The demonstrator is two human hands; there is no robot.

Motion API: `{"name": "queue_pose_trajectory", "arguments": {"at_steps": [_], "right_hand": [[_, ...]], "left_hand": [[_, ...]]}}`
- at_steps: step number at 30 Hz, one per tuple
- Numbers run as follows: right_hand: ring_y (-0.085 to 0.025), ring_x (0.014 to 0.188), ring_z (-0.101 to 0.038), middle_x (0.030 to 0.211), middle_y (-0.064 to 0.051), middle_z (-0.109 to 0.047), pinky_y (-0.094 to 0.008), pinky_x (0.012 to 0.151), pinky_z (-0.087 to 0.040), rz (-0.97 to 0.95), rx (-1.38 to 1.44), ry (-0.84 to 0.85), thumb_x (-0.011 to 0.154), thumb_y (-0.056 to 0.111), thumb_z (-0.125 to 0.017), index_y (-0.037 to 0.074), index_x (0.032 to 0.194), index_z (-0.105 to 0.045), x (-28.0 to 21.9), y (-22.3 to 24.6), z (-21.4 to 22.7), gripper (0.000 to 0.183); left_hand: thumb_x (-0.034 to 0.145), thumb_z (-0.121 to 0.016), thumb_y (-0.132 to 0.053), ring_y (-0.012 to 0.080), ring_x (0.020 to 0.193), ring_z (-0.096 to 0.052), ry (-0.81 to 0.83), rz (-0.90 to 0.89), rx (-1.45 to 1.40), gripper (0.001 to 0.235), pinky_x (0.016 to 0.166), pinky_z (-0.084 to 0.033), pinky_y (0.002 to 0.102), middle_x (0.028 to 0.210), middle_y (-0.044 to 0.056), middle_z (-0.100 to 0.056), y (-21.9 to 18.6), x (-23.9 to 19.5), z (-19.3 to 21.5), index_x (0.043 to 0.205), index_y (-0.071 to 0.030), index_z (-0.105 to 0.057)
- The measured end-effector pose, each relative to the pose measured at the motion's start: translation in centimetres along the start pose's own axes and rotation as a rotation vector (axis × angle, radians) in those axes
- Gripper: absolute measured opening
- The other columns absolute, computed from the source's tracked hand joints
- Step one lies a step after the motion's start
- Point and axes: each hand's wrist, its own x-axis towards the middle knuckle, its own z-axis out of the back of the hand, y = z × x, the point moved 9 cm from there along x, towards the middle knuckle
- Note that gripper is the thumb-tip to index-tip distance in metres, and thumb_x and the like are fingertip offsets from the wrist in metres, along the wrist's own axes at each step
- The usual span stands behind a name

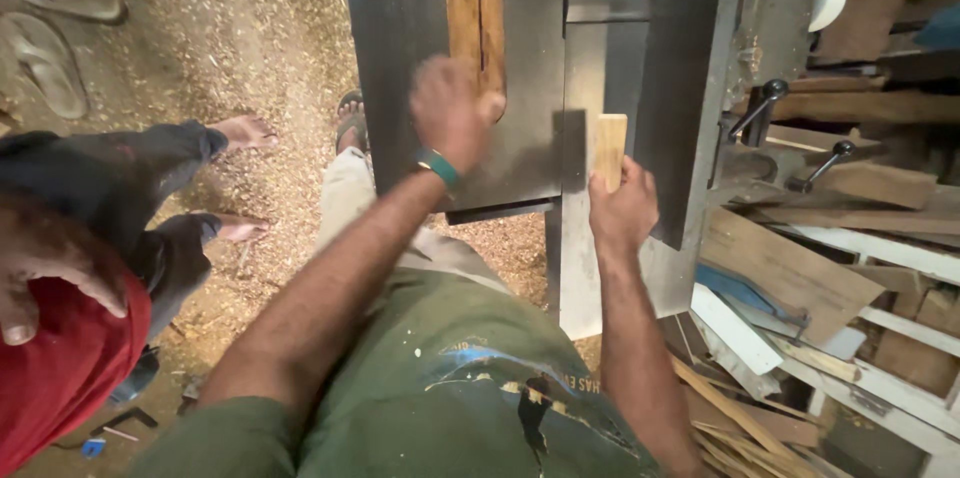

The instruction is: The person uses a jointer to plane a piece of wood, repeatedly feeding the wood through the machine and then inspecting the results. They then carry a stack of planed wood across the workshop.

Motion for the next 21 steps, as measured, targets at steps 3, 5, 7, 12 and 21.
{"name": "queue_pose_trajectory", "arguments": {"at_steps": [3, 5, 7, 12, 21], "right_hand": [[-0.035, 0.104, -0.067, 0.112, -0.014, -0.069, -0.047, 0.089, -0.053, -0.053, -0.100, 0.062, 0.080, 0.027, -0.086, 0.007, 0.120, -0.071, 1.0, -1.8, -2.7, 0.047], [-0.036, 0.105, -0.066, 0.114, -0.014, -0.068, -0.047, 0.090, -0.053, -0.024, -0.107, 0.045, 0.082, 0.027, -0.085, 0.006, 0.122, -0.069, 1.1, -1.9, -3.5, 0.048], [-0.036, 0.106, -0.066, 0.114, -0.015, -0.068, -0.047, 0.090, -0.053, -0.007, -0.117, 0.039, 0.083, 0.027, -0.085, 0.005, 0.124, -0.069, 0.8, -2.0, -3.7, 0.049], [-0.036, 0.100, -0.068, 0.110, -0.016, -0.069, -0.046, 0.087, -0.054, -0.031, -0.115, 0.064, 0.083, 0.027, -0.085, 0.004, 0.124, -0.069, 0.8, -2.0, -3.7, 0.050], [-0.030, 0.093, -0.071, 0.105, -0.015, -0.071, -0.041, 0.083, -0.057, -0.063, -0.031, 0.028, 0.081, 0.026, -0.087, 0.003, 0.120, -0.072, 0.5, -3.0, -3.7, 0.047]], "left_hand": [[0.080, -0.082, -0.041, 0.0475, 0.144, -0.030, -0.294, 0.128, 0.178, 0.076, 0.116, -0.025, 0.059, 0.151, 0.029, -0.037, 5.8, 3.7, 3.8, 0.138, -0.010, -0.043], [0.085, -0.081, -0.043, 0.0491, 0.144, -0.030, -0.344, 0.141, 0.141, 0.086, 0.115, -0.029, 0.059, 0.154, 0.032, -0.032, 8.3, 5.5, 4.5, 0.147, -0.008, -0.031], [0.091, -0.079, -0.041, 0.0495, 0.144, -0.035, -0.394, 0.123, -0.012, 0.094, 0.113, -0.037, 0.056, 0.156, 0.033, -0.031, 9.7, 6.4, 4.8, 0.156, -0.007, -0.020], [0.100, -0.076, -0.040, 0.0469, 0.138, -0.047, -0.428, 0.097, 0.058, 0.092, 0.112, -0.046, 0.053, 0.154, 0.026, -0.038, 9.4, 6.8, 4.6, 0.160, -0.007, -0.014], [0.099, -0.074, -0.037, 0.0465, 0.135, -0.049, -0.457, 0.065, 0.118, 0.089, 0.108, -0.048, 0.049, 0.148, 0.026, -0.042, 10.1, 6.4, 3.3, 0.157, -0.002, -0.017]]}}
